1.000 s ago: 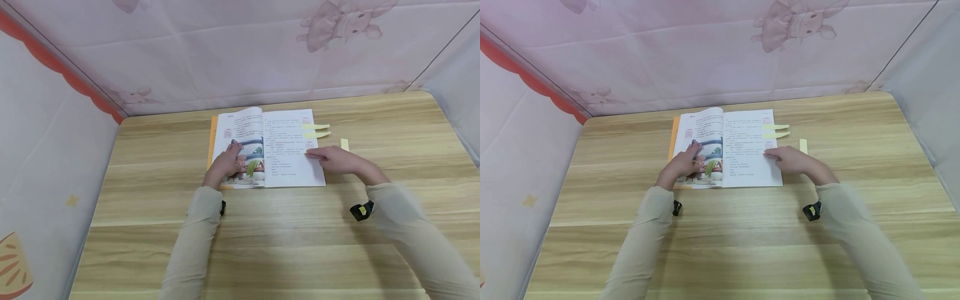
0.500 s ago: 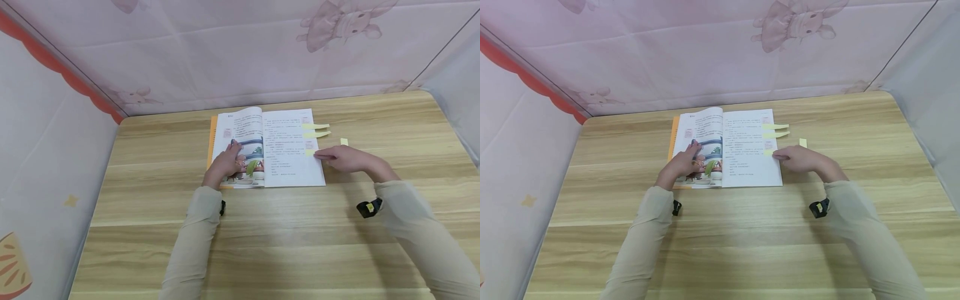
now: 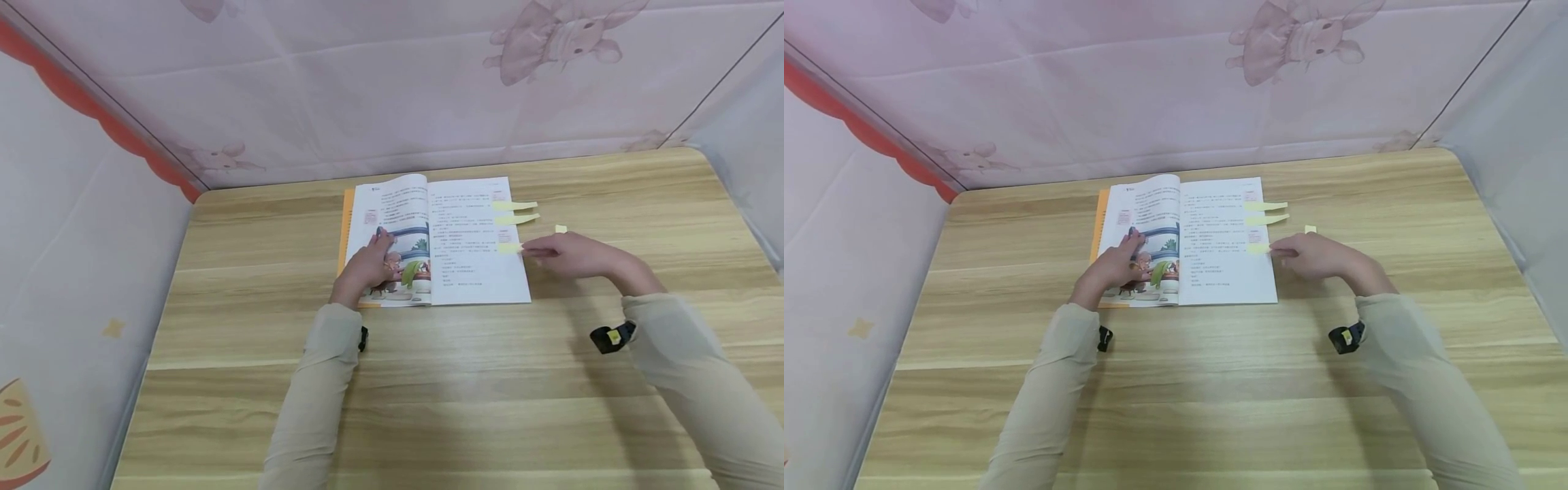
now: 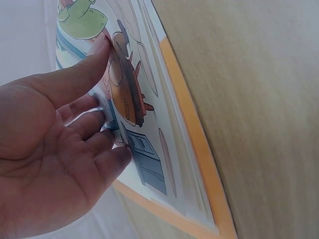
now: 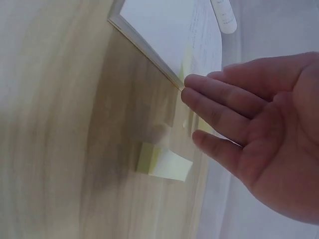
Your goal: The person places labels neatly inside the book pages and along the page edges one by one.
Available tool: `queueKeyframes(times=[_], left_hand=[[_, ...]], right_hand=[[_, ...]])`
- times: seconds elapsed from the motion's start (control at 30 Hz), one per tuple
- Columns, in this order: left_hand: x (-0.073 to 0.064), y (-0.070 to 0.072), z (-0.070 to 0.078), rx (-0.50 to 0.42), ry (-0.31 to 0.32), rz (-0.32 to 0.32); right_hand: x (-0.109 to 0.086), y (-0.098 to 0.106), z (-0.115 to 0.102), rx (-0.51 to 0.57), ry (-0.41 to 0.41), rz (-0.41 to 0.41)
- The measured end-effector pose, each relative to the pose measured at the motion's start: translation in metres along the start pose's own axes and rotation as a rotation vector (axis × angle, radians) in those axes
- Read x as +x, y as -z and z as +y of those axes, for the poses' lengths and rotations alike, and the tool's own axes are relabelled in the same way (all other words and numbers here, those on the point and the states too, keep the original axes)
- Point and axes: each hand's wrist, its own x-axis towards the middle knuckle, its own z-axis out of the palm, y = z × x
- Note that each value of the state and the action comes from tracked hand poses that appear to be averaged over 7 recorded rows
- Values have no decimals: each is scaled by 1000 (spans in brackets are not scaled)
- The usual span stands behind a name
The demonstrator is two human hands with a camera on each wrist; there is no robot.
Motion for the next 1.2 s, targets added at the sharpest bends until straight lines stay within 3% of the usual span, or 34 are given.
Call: queueKeyframes(times=[0.23,0.4,0.67,0.83,1.2], left_hand=[[0,0,-1,-3,2,-10],[0,0,-1,-3,-3,-9],[-1,0,0,-8,-6,-7],[-1,0,0,-2,-5,-10],[1,-2,-1,0,-3,-9]], right_hand=[[-9,12,3,66,15,63],[-13,17,7,76,5,181],[-17,22,15,131,-98,347],[-19,23,22,202,-155,359],[-20,19,40,335,-189,366]])
